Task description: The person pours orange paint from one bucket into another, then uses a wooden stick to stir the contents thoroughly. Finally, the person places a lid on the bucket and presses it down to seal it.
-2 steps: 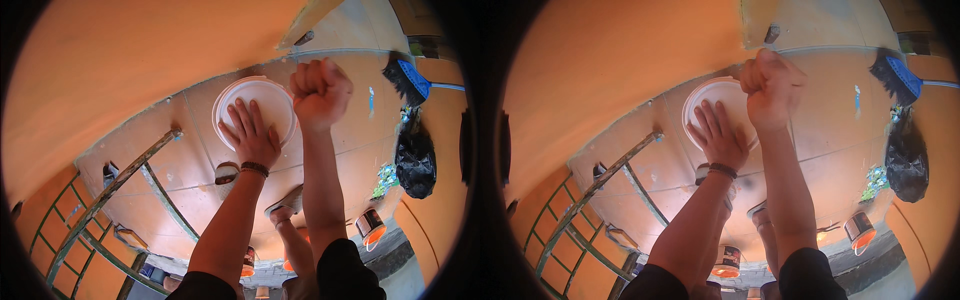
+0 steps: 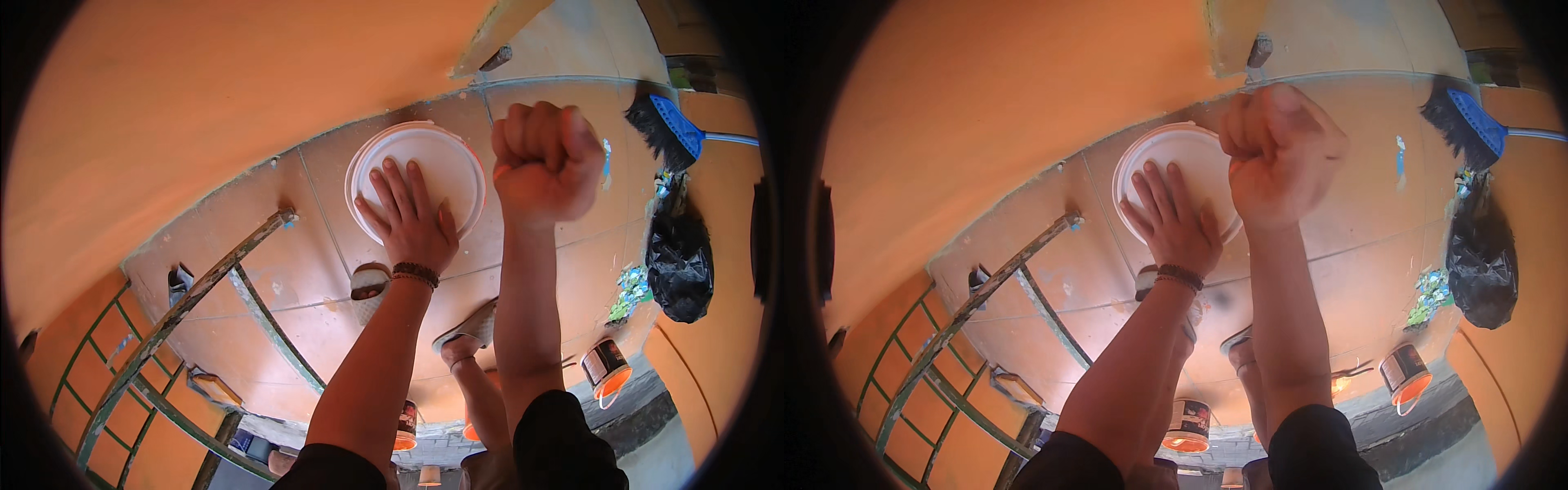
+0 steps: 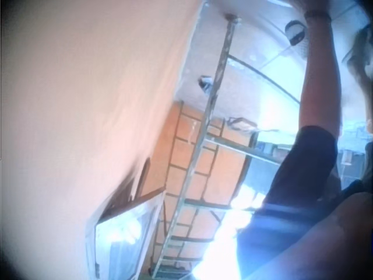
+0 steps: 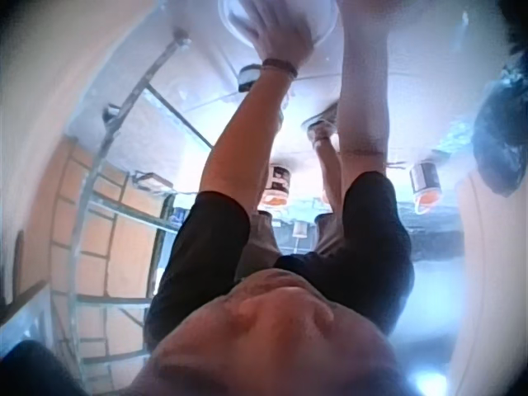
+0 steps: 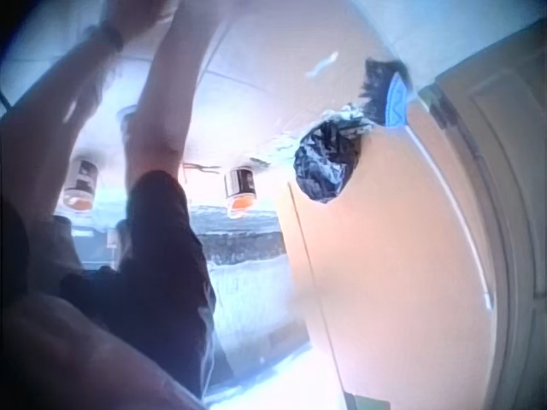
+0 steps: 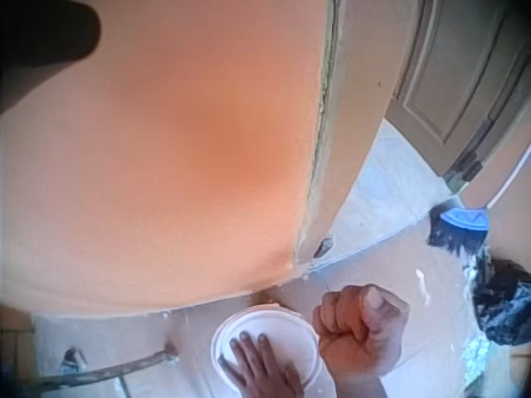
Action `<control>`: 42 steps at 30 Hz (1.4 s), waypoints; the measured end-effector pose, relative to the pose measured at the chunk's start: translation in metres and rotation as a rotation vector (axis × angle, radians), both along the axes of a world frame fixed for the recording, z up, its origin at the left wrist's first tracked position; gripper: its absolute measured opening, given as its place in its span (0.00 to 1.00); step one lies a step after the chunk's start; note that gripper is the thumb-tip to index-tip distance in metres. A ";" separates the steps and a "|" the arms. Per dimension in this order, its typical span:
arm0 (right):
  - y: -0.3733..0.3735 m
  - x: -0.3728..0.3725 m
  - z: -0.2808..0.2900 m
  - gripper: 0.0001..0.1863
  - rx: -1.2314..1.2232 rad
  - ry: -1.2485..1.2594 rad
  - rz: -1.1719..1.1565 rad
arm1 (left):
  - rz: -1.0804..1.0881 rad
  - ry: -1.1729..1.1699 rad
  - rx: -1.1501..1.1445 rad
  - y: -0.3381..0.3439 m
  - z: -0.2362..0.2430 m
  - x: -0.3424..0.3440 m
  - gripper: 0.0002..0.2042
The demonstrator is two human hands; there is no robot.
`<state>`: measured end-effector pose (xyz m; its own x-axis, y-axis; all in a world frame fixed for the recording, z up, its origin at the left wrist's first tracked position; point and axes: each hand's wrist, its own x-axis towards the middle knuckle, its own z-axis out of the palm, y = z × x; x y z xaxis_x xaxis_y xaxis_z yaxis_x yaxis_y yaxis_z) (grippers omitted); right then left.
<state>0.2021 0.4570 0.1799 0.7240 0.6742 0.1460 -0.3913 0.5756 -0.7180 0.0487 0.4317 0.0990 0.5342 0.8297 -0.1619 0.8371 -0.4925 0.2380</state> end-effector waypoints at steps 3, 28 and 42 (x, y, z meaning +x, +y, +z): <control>-0.014 0.003 0.017 0.22 0.185 0.034 0.008 | 0.000 -0.009 0.014 0.006 -0.007 0.005 0.37; -0.259 0.005 -0.013 0.12 -1.613 -1.156 0.076 | -0.096 -0.003 0.271 0.008 -0.043 0.003 0.32; -0.328 0.004 0.072 0.12 -1.690 -0.366 -0.099 | -0.058 -0.149 -0.568 -0.038 0.062 -0.067 0.30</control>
